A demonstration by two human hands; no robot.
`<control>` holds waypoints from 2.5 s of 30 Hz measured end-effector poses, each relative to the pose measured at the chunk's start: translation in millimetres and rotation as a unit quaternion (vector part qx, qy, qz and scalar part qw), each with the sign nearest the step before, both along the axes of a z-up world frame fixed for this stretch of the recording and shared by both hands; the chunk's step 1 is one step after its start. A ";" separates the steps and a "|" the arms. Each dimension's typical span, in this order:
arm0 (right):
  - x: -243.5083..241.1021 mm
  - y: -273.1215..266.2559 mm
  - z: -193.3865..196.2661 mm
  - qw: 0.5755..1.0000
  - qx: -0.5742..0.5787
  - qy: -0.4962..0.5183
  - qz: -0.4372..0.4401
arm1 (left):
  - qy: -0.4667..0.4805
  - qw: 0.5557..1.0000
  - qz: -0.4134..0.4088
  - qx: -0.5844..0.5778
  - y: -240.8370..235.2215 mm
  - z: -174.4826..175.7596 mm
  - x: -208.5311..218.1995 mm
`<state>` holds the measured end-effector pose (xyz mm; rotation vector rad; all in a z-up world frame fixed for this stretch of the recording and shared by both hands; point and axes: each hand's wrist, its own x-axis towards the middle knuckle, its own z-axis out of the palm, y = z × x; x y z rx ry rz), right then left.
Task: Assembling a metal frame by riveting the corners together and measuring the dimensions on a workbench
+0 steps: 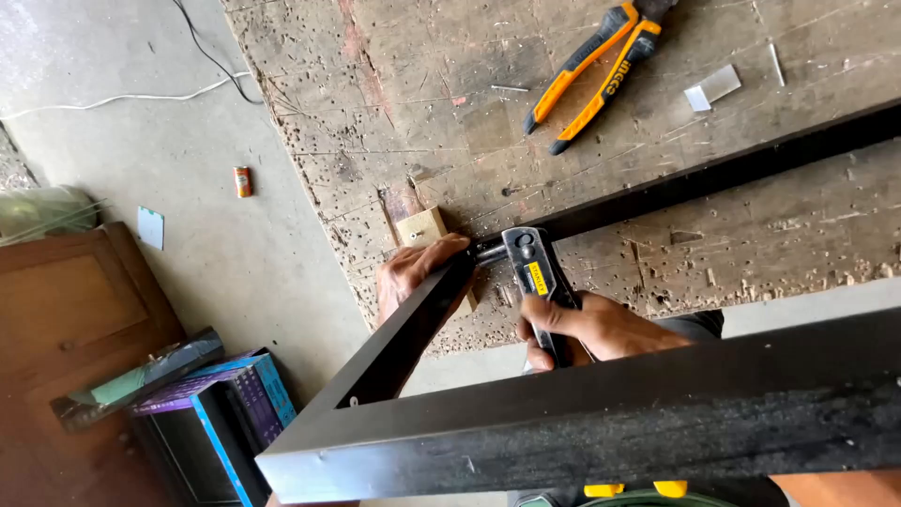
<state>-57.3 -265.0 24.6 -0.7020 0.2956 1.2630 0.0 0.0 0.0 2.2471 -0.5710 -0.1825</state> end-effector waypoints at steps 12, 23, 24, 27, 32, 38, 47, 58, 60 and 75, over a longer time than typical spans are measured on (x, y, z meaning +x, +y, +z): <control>-22.9 26.6 -22.4 0.985 -0.138 -0.073 -0.074 | -0.003 1.000 0.011 0.004 2.3 -5.9 -4.1; -19.5 -108.6 41.2 0.885 -0.409 -0.186 0.122 | 0.011 1.000 0.017 -0.008 -6.1 8.1 -1.9; -24.9 -121.7 47.7 0.869 -0.433 -0.193 0.140 | -0.003 1.000 0.011 -0.003 -5.8 4.3 -1.9; -26.1 -143.7 57.7 0.807 -0.508 -0.230 0.196 | -0.038 0.999 -0.025 -0.001 6.8 -13.1 0.7; -47.0 -144.6 29.2 0.620 -0.630 -0.355 0.303 | -0.102 0.991 0.004 0.085 -6.3 -2.8 -6.5; -23.5 -182.9 -9.9 0.230 -0.603 -0.734 0.214 | -0.097 0.993 -0.038 0.060 -8.0 -0.7 5.1; -11.9 -200.6 -36.1 0.211 -0.596 -0.747 0.206 | 0.020 0.993 0.018 0.118 -10.8 8.5 0.9; 74.4 -231.5 -14.1 0.223 -0.626 -0.680 0.310 | -0.211 0.971 0.108 0.030 -16.1 11.5 -5.4; 86.9 -232.3 3.6 0.193 -0.537 -0.797 0.198 | -0.097 0.989 0.107 0.015 -41.7 93.5 1.0; 118.0 -348.3 4.9 0.600 -0.540 -0.588 0.048 | -0.004 0.963 0.134 -0.233 -65.7 252.2 20.9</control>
